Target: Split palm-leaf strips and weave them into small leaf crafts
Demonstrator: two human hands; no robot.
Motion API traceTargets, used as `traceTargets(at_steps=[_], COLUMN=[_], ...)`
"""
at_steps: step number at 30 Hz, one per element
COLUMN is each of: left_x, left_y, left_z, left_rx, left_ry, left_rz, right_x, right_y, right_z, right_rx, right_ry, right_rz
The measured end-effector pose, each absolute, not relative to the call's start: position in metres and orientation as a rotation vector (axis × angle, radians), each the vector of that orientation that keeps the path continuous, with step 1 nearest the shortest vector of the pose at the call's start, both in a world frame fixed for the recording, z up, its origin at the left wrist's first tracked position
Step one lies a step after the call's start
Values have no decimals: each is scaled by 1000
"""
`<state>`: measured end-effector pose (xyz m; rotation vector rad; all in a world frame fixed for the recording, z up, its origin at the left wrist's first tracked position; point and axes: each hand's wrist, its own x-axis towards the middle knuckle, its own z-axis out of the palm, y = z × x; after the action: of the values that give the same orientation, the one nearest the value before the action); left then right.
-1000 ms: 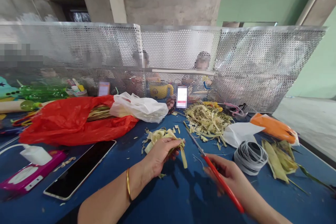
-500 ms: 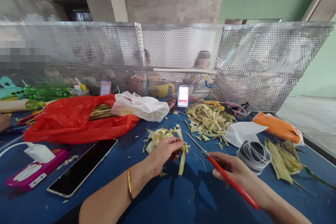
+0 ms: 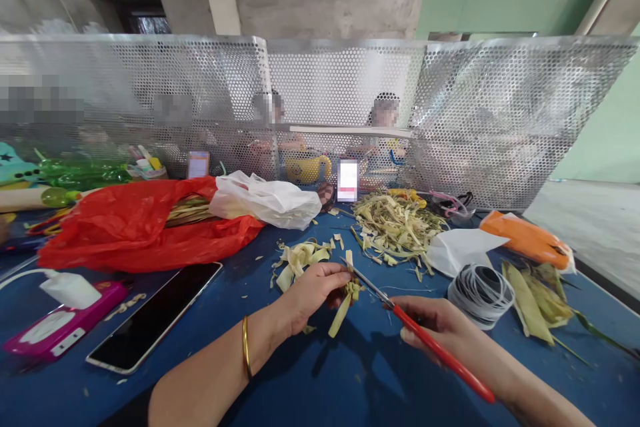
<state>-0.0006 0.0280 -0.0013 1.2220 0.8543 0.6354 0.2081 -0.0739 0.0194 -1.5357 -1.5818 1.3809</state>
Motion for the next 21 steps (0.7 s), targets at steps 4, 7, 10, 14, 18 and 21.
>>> traceTargets(at_steps=[4, 7, 10, 14, 18, 21], left_x=[-2, -2, -3, -3, -3, -3], left_y=[28, 29, 31, 32, 35, 37], left_z=[-1, -4, -7, -5, -2, -1], left_rx=[1219, 1220, 1195, 1045, 846, 718], left_ry=[846, 836, 831, 772, 735, 751], left_rz=[623, 612, 649, 770, 863, 949], right_x=[208, 205, 202, 205, 210, 210], right_y=[-76, -77, -75, -73, -78, -84], right_z=[16, 18, 20, 15, 14, 22], right_rx=[-1504, -1479, -1485, -1490, -1385, -1416], right_ry=[-1583, -1597, -1586, -1489, -1494, -1542], right_rz=[1392, 1383, 1217, 1071, 1077, 1098])
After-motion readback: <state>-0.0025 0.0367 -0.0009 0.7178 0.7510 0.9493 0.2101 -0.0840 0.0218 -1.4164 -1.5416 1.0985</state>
